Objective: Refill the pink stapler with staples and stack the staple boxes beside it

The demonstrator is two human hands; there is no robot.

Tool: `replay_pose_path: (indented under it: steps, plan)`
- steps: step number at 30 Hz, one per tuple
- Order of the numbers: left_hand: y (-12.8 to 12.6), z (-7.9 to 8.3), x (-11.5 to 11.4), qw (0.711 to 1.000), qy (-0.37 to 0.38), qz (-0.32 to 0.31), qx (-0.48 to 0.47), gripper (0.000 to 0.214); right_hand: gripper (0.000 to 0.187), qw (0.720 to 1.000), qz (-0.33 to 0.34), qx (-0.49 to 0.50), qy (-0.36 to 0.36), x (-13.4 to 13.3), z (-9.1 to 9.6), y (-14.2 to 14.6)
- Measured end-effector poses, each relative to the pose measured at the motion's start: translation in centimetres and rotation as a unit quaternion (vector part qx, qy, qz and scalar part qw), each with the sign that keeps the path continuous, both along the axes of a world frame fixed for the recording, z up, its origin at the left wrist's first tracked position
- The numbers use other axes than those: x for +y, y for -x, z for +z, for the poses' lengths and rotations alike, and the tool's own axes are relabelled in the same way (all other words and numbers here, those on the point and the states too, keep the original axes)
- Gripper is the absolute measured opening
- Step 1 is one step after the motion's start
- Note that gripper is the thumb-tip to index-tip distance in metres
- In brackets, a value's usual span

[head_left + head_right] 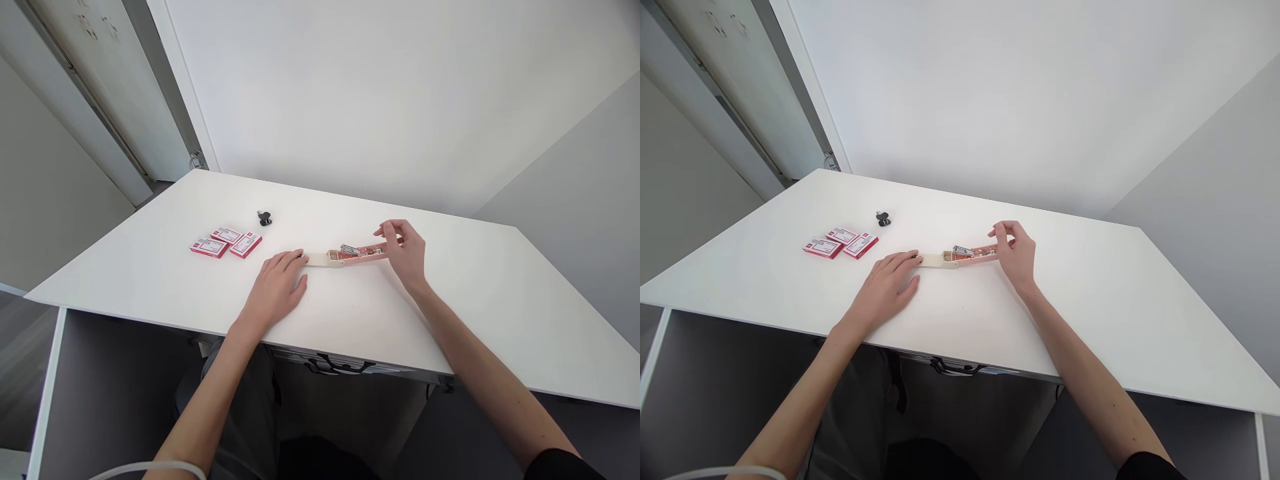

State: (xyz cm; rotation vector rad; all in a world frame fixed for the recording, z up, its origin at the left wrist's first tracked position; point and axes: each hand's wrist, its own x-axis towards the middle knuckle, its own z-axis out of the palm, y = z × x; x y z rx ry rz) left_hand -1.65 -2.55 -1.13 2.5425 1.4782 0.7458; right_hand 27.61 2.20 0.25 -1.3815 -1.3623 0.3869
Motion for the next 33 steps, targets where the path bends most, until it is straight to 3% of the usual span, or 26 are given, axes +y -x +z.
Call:
replay_pose_path:
  steps: [4,8,19,25,33]
  plan:
    - [0.0,0.0,0.0,1.000,0.005,0.004,0.001,0.043,0.048,0.979,0.068,0.146,0.127,0.5,0.1,-0.6]
    - [0.0,0.0,0.0,1.000,0.007,0.005,0.007,0.043,0.050,0.959,0.119,0.225,0.128,0.6,0.6,-0.6]
    - [0.0,0.6,-0.3,0.999,0.035,-0.027,-0.008,0.050,0.042,0.955,0.251,0.154,0.041,-1.1,1.5,1.0]
    - [0.0,1.1,-0.5,0.993,0.078,-0.085,-0.019,0.050,0.039,0.949,0.281,0.126,0.059,-1.6,1.3,1.4]
    - [-0.1,1.1,-0.6,0.991,0.083,-0.097,-0.027,0.052,0.048,0.937,0.304,0.137,0.100,-1.9,0.8,1.9]
